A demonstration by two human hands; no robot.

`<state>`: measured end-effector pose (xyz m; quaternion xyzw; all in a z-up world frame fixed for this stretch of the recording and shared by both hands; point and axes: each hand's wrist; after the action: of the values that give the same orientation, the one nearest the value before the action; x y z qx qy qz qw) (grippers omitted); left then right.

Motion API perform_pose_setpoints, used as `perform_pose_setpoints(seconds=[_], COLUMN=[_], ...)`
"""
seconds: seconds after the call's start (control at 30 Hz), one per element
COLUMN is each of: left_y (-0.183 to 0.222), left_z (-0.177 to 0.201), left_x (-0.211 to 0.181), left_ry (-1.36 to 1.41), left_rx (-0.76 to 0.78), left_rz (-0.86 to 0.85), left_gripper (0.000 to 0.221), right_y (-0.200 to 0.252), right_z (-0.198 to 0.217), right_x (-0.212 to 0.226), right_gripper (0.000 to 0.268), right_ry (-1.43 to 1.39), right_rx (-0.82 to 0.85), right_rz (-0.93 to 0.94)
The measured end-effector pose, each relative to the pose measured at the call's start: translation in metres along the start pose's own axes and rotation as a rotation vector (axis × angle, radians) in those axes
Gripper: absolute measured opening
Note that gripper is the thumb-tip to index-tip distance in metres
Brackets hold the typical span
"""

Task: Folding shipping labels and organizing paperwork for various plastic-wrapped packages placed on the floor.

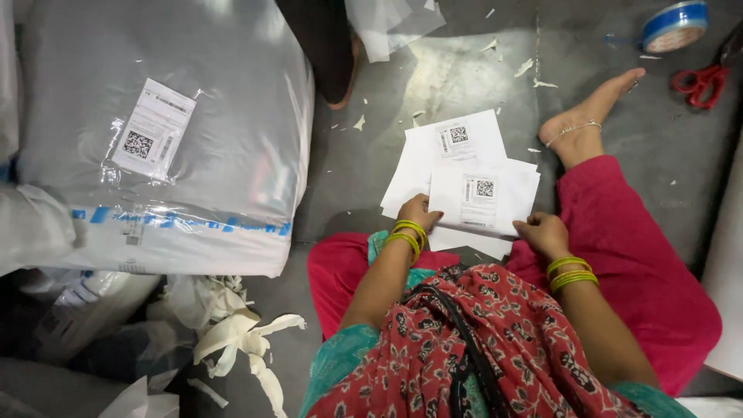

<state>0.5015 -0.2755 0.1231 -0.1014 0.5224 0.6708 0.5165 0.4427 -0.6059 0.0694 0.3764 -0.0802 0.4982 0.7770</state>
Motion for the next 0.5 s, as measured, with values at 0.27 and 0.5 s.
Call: perform_pose_setpoints(seconds=[0.27,0.5], left_y=[0.004,-0.001], left_z=[0.003,-0.004], left_x=[-0.002,0.002], left_ry=[-0.149,0.035], left_rx=[-0.036,-0.054], left_rz=[-0.084,-0.015], left_gripper=[0.05,0.039], right_y=[0.002,-0.001], right_z=[0.001,-0.003], right_x=[-0.003,0.0], right_gripper=[0.043,0.038], right_ry=[-0.065,-0.232], right_rx=[0.112,0.023], right_rz=[-0.082,0.116])
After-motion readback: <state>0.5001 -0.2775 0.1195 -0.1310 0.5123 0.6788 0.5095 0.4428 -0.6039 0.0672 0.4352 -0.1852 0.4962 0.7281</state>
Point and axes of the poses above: each hand's wrist, its own y-axis away from the middle knuckle, its own z-axis out of the back of the hand, x = y × z, and after that the axes turned 7 degrees about x, right-handed
